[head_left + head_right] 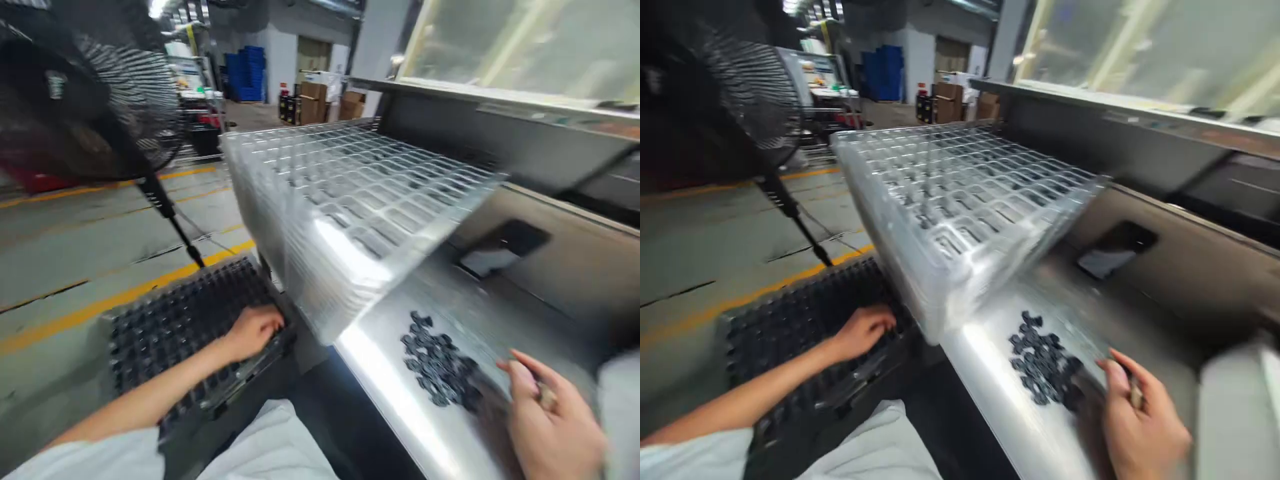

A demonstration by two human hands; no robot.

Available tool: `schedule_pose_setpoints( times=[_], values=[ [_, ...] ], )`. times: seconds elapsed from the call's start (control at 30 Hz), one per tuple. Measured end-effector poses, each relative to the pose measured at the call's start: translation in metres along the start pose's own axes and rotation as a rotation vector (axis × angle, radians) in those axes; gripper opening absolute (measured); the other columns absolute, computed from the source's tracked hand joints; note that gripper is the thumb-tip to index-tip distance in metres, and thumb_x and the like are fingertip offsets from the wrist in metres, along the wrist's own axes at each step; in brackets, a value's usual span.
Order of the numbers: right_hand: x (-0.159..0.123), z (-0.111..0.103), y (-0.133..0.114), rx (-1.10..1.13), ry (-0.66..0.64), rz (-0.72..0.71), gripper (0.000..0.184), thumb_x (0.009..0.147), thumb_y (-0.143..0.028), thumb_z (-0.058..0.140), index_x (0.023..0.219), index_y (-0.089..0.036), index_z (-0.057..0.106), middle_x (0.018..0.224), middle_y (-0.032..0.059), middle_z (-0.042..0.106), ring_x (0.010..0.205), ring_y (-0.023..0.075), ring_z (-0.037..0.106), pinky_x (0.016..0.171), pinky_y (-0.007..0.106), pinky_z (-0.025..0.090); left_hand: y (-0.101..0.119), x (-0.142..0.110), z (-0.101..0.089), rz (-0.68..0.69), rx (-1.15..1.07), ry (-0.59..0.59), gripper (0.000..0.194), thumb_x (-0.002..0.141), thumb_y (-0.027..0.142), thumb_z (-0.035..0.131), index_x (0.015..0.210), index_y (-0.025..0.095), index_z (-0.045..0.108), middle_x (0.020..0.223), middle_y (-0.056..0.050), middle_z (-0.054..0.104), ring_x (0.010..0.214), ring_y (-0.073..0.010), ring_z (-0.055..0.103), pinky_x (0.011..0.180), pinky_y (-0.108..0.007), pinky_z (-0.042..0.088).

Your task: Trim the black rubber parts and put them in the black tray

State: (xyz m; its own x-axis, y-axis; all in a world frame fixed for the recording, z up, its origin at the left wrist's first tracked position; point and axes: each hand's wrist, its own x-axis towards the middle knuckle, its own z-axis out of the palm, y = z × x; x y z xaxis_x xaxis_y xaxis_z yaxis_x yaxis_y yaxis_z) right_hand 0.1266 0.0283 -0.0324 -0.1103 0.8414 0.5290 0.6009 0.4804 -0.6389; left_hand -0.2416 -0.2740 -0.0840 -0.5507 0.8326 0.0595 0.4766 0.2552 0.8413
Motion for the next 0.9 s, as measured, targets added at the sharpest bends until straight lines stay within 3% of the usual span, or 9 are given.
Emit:
schedule_pose_setpoints(
  times=[0.03, 0.1, 0.17, 0.2, 0.33, 0.47, 0.63, 0.8, 0.9],
  values=[
    [-0.002, -0.003, -0.001, -0.005, 0.008, 0.004, 0.040, 0.089, -0.062, 0.059, 0.104, -0.029, 0.077, 0.084, 0.0113, 0.074, 0.066, 0.0254, 0.060, 0.059, 0.039, 0.043, 0.021, -0.014, 0.018, 0.301, 0.064, -0.181, 0.023, 0.082, 0.011, 0.054, 0.083, 0.025, 0.072, 0.081, -0.004, 0.071, 0.077, -0.0196, 0.066, 0.074, -0.031, 0.049],
    [-0.005, -0.005, -0.003, 0.060, 0.004, -0.008, 0.048, 0.087, -0.063, 0.058, 0.108, -0.023, 0.075, 0.084, 0.0103, 0.075, 0.071, 0.0258, 0.064, 0.065, 0.037, 0.047, 0.066, -0.029, 0.053, 0.785, 0.170, -0.350, 0.024, 0.088, 0.014, 0.050, 0.091, 0.024, 0.071, 0.075, -0.006, 0.067, 0.070, -0.0199, 0.063, 0.067, -0.032, 0.048],
    [-0.006, -0.004, -0.005, 0.121, -0.019, -0.025, 0.049, 0.087, -0.061, 0.060, 0.112, -0.020, 0.073, 0.085, 0.0085, 0.075, 0.078, 0.0259, 0.068, 0.071, 0.035, 0.051, 0.117, -0.023, 0.089, 1.053, 0.226, -0.369, 0.027, 0.093, 0.015, 0.045, 0.104, 0.021, 0.069, 0.076, -0.007, 0.066, 0.068, -0.0201, 0.062, 0.064, -0.033, 0.047],
    [-0.007, -0.004, -0.006, 0.160, -0.036, -0.028, 0.049, 0.087, -0.059, 0.061, 0.114, -0.019, 0.071, 0.085, 0.0076, 0.075, 0.079, 0.0254, 0.069, 0.073, 0.035, 0.052, 0.143, -0.014, 0.108, 1.101, 0.241, -0.341, 0.029, 0.095, 0.015, 0.043, 0.112, 0.019, 0.067, 0.081, -0.008, 0.067, 0.072, -0.0204, 0.063, 0.064, -0.033, 0.047],
    [-0.008, -0.009, -0.007, 0.272, -0.016, -0.041, 0.049, 0.086, -0.055, 0.063, 0.118, -0.017, 0.068, 0.095, 0.0092, 0.075, 0.082, 0.0245, 0.070, 0.073, 0.035, 0.055, 0.230, 0.042, 0.179, 0.976, 0.322, -0.212, 0.039, 0.100, 0.024, 0.044, 0.138, 0.018, 0.051, 0.119, -0.012, 0.066, 0.102, -0.0244, 0.066, 0.076, -0.034, 0.053],
    [-0.007, -0.016, -0.004, 0.348, 0.059, -0.010, 0.049, 0.082, -0.043, 0.059, 0.123, -0.016, 0.066, 0.115, 0.0128, 0.074, 0.097, 0.0263, 0.071, 0.080, 0.036, 0.058, 0.270, 0.079, 0.222, 0.947, 0.507, -0.279, 0.028, 0.098, 0.022, 0.049, 0.124, 0.017, 0.057, 0.117, -0.011, 0.061, 0.096, -0.0243, 0.066, 0.070, -0.034, 0.055],
    [0.000, -0.018, 0.012, 0.326, 0.091, 0.062, 0.045, 0.082, -0.044, 0.058, 0.116, -0.018, 0.071, 0.114, 0.0115, 0.075, 0.099, 0.0279, 0.071, 0.084, 0.038, 0.058, 0.275, 0.096, 0.246, 1.017, 0.501, -0.280, 0.022, 0.098, 0.019, 0.048, 0.118, 0.019, 0.058, 0.113, -0.011, 0.060, 0.094, -0.0232, 0.065, 0.066, -0.032, 0.054],
    [0.003, -0.015, 0.022, 0.303, 0.066, 0.143, 0.053, 0.084, -0.063, 0.062, 0.112, -0.020, 0.075, 0.115, 0.0116, 0.076, 0.104, 0.0332, 0.071, 0.088, 0.042, 0.059, 0.264, 0.111, 0.261, 0.953, 0.355, -0.311, 0.027, 0.097, 0.020, 0.053, 0.123, 0.023, 0.059, 0.109, -0.007, 0.062, 0.083, -0.0189, 0.065, 0.070, -0.031, 0.054],
    [0.002, -0.014, 0.020, 0.301, 0.020, 0.111, 0.055, 0.086, -0.067, 0.061, 0.111, -0.021, 0.078, 0.120, 0.0118, 0.075, 0.111, 0.0358, 0.070, 0.094, 0.045, 0.059, 0.259, 0.116, 0.262, 0.885, 0.272, -0.323, 0.023, 0.096, 0.020, 0.055, 0.118, 0.022, 0.064, 0.106, -0.007, 0.064, 0.085, -0.0191, 0.065, 0.076, -0.031, 0.054]
  ],
)
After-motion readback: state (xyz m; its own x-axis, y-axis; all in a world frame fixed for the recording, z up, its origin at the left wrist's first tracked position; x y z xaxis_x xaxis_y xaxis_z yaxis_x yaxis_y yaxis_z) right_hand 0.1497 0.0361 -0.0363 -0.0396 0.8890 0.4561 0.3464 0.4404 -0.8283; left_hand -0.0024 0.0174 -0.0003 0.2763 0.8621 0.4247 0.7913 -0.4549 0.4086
